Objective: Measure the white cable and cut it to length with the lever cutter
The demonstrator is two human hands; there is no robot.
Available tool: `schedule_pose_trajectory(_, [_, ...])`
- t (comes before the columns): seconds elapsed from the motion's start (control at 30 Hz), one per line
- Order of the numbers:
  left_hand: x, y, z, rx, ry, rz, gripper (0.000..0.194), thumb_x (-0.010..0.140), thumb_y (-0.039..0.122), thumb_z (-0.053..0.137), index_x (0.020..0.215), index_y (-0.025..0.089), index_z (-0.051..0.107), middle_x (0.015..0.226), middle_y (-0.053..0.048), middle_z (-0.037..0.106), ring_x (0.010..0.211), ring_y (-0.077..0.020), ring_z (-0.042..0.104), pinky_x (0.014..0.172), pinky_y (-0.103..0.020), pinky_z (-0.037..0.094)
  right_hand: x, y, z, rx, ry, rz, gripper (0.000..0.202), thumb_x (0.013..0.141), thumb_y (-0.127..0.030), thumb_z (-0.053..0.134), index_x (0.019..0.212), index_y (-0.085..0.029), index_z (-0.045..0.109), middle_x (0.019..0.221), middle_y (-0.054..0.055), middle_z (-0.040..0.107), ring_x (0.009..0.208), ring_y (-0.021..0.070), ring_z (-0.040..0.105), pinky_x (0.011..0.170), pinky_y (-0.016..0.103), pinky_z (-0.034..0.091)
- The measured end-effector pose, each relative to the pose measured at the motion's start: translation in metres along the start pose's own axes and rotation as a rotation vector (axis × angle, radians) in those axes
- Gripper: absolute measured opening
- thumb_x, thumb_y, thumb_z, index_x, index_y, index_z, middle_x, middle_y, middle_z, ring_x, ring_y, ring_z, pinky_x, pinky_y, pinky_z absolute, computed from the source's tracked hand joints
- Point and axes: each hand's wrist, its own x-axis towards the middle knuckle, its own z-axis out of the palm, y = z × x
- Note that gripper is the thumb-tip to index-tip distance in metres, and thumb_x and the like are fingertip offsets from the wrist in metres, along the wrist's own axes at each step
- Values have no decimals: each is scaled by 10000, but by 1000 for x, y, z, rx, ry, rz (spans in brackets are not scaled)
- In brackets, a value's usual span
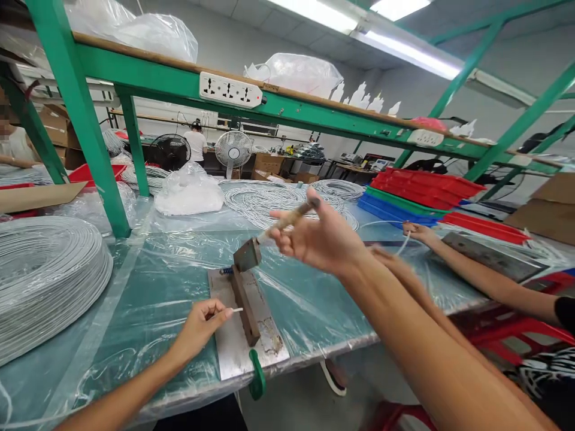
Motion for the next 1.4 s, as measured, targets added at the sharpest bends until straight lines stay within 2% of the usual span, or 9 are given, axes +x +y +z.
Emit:
schedule_pose_trajectory(0.13, [-10, 3, 7, 53, -12, 28, 508, 740, 638, 500, 560, 166, 450, 538, 38, 339, 542, -103, 304, 531, -237, 223, 80, -13, 5, 199, -164, -16, 729, 805, -749, 183, 1077, -162, 518, 746, 79, 608, 650, 169, 573, 604, 261, 480])
schedule_pose_trajectory(0.3, [-24, 4, 8, 121, -21, 29, 566, 768, 686, 416, 567, 160, 478, 525, 38, 304, 533, -107, 294, 522, -245, 196, 159, -7, 26, 47, -16, -83, 805, 796, -761, 162, 1189, -128, 465, 843, 134, 659, 690, 189, 613, 637, 274, 466])
schedule_pose_trajectory(0.63, [-33, 16, 3, -31, 16, -17, 571, 726, 733, 433, 559, 187, 407, 506, 51, 306, 469, -91, 280, 471, -219, 226, 207, 20, 47, -43, 22, -147, 747, 871, -636, 314, 1388, -100, 261, 960, 148, 669, 850, 208, 635, 757, 292, 451])
schedule_pose_trajectory(0.87, [-37, 54, -9, -123, 187, 60, 560, 720, 720, 469, 555, 187, 422, 463, 49, 337, 448, -84, 276, 452, -208, 238, 143, 49, 63, -151, -8, -373, 481, 878, -300, 481, 1334, -200, 363, 817, 14, 637, 737, 129, 585, 721, 240, 439])
schedule_pose_trajectory(0.97, [-39, 75, -13, -243, 288, 100, 532, 739, 690, 486, 574, 190, 409, 455, 58, 323, 439, -76, 241, 428, -196, 212, 82, 77, 65, -243, -320, -313, 379, 810, -287, 563, 1158, -140, 539, 636, 0, 607, 525, 132, 558, 561, 247, 449])
schedule_pose_trajectory(1.07, [-40, 93, -6, -391, 358, 144, 517, 733, 665, 528, 572, 190, 399, 440, 66, 309, 431, -69, 238, 423, -180, 235, 22, 117, 74, -314, -817, -194, 439, 740, -291, 645, 1140, -156, 524, 716, -2, 601, 525, 114, 563, 522, 224, 455])
schedule_pose_trajectory(1.13, [-39, 100, 4, -479, 360, 172, 516, 721, 658, 551, 566, 192, 393, 429, 72, 299, 415, -64, 223, 404, -173, 238, -9, 143, 85, -326, -977, -195, 401, 735, -350, 653, 1058, -143, 537, 738, -7, 574, 532, 83, 529, 513, 186, 431])
schedule_pose_trajectory(1.27, [-38, 109, 20, -502, 289, 196, 476, 777, 628, 500, 595, 193, 433, 436, 63, 344, 396, -71, 272, 379, -173, 260, -43, 171, 101, -232, -903, -243, 514, 789, -609, 497, 719, -105, 574, 622, 2, 528, 511, 56, 472, 511, 156, 399])
schedule_pose_trajectory(1.4, [-46, 109, 9, -36, 76, 158, 396, 853, 547, 437, 1006, 215, 589, 841, -28, 639, 804, -155, 577, 727, -233, 448, -50, 158, 78, 79, -602, -141, 584, 809, -667, 413, 629, -126, 534, 492, 11, 529, 381, 76, 475, 410, 177, 389])
